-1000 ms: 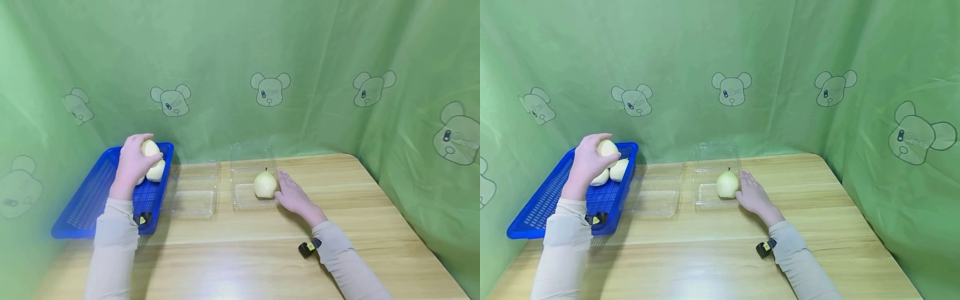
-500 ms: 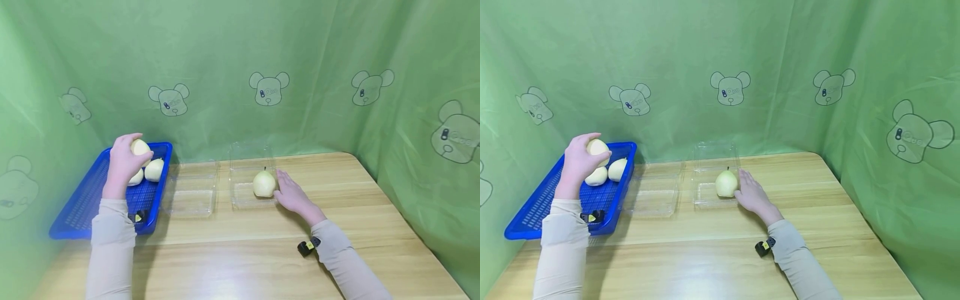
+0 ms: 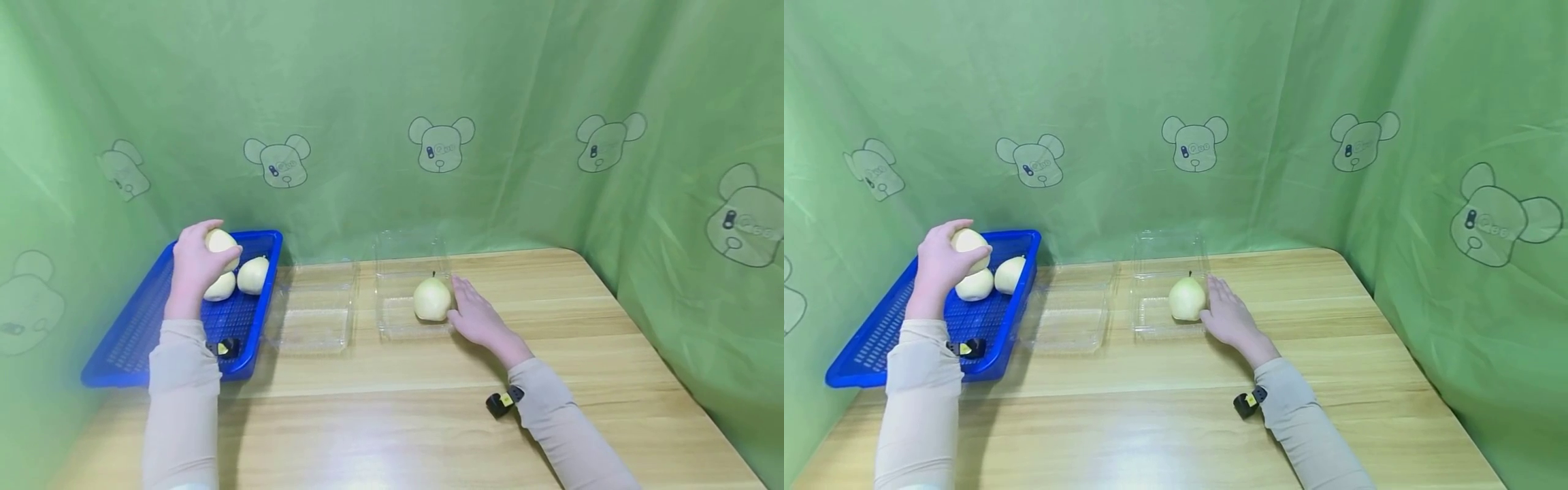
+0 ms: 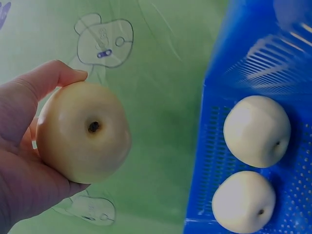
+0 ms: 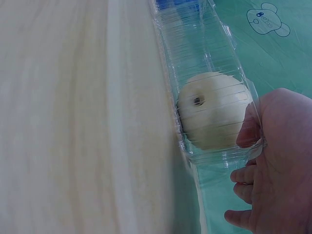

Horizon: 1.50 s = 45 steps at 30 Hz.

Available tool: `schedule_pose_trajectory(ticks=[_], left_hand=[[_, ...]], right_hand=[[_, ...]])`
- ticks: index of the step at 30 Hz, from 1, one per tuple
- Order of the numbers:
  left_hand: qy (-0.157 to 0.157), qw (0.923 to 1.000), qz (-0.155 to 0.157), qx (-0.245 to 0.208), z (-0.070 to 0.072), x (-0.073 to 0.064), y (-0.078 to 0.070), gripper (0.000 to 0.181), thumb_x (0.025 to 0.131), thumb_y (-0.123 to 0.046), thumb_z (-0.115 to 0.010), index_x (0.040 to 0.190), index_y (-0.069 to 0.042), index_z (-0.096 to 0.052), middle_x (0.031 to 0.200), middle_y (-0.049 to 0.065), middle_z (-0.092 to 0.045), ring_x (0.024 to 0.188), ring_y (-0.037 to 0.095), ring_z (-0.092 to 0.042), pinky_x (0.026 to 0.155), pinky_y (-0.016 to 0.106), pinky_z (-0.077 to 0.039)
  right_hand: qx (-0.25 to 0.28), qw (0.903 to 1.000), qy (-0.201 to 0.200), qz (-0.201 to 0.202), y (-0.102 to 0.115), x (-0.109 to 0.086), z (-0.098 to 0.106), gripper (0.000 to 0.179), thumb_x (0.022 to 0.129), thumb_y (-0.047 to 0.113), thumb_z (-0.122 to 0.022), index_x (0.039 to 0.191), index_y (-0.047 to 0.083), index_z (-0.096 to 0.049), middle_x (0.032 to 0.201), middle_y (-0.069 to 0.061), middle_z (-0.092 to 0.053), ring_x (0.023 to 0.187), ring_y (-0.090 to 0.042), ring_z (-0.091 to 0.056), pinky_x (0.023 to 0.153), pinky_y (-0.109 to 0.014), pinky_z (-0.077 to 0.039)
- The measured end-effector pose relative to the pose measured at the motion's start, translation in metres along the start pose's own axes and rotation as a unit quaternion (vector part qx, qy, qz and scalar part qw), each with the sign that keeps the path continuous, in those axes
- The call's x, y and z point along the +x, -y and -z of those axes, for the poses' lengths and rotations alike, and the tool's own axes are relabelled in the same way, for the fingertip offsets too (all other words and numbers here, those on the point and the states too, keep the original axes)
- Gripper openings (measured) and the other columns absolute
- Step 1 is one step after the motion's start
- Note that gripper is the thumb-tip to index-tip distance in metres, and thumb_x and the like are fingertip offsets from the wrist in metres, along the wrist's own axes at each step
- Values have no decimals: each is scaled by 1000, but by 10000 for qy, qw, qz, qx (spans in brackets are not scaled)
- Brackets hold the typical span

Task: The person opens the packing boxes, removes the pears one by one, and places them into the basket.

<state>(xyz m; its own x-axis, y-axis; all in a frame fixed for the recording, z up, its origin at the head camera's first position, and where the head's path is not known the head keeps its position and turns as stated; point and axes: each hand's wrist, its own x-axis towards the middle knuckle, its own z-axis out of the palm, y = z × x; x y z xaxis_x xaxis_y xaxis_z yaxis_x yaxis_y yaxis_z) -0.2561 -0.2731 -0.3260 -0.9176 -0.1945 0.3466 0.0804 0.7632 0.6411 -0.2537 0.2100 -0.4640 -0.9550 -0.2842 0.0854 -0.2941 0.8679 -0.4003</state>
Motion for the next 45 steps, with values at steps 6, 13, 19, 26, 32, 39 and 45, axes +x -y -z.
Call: schedule_pose_trajectory(ticks=[6, 13, 19, 26, 32, 39, 45], left_hand=[[-94, 9998, 147, -108, -3, 4, 11, 62, 83, -21, -69, 139, -2, -50, 138, 29, -50, 129, 48, -40, 102, 62, -34], [-172, 9989, 396, -159, -2, 8, 22, 62, 84, -23, -69, 140, -4, -50, 137, 28, -52, 126, 47, -44, 100, 58, -37], [-148, 9983, 558, -121, -2, 9, 30, 63, 85, -25, -68, 141, -6, -49, 137, 28, -52, 124, 46, -45, 101, 56, -38], [-137, 9956, 838, -408, -1, 10, 38, 64, 84, -26, -68, 141, -7, -49, 140, 25, -53, 123, 40, -49, 103, 49, -40], [-102, 9925, 1068, -595, -2, 14, 49, 64, 84, -28, -68, 142, -7, -49, 140, 24, -52, 122, 38, -50, 103, 46, -40], [5, 9861, 1444, -818, -3, 17, 58, 65, 86, -28, -69, 143, -9, -47, 142, 20, -51, 120, 30, -50, 91, 28, -44], [34, 9819, 1673, -890, -4, 19, 66, 65, 85, -29, -69, 144, -9, -47, 142, 20, -50, 120, 29, -49, 85, 23, -42]], right_hand=[[66, 10000, -35, -2, -2, 1, -1, 76, 93, 26, -43, 153, -6, -10, 161, -24, -14, 149, -43, -14, 121, -56, -17], [25, 10000, 10, 23, -1, 1, 0, 75, 94, 25, -43, 153, -7, -9, 161, -25, -14, 149, -43, -14, 122, -54, -16], [62, 10000, 32, 21, 1, 0, 1, 75, 94, 25, -44, 153, -7, -9, 161, -25, -13, 149, -43, -13, 122, -55, -16], [36, 10000, -23, 32, 1, 1, 0, 75, 94, 24, -45, 153, -6, -10, 161, -24, -14, 149, -43, -14, 122, -55, -17], [44, 10000, -16, 42, -1, 0, -1, 75, 94, 24, -45, 153, -6, -10, 161, -24, -13, 149, -44, -14, 121, -55, -16], [79, 10000, -26, 49, -1, 0, -1, 75, 93, 24, -45, 153, -7, -11, 161, -25, -14, 149, -43, -14, 122, -55, -17], [83, 9999, -35, 46, 0, 0, -1, 75, 93, 24, -44, 153, -7, -11, 161, -24, -13, 149, -43, -14, 122, -54, -16]])
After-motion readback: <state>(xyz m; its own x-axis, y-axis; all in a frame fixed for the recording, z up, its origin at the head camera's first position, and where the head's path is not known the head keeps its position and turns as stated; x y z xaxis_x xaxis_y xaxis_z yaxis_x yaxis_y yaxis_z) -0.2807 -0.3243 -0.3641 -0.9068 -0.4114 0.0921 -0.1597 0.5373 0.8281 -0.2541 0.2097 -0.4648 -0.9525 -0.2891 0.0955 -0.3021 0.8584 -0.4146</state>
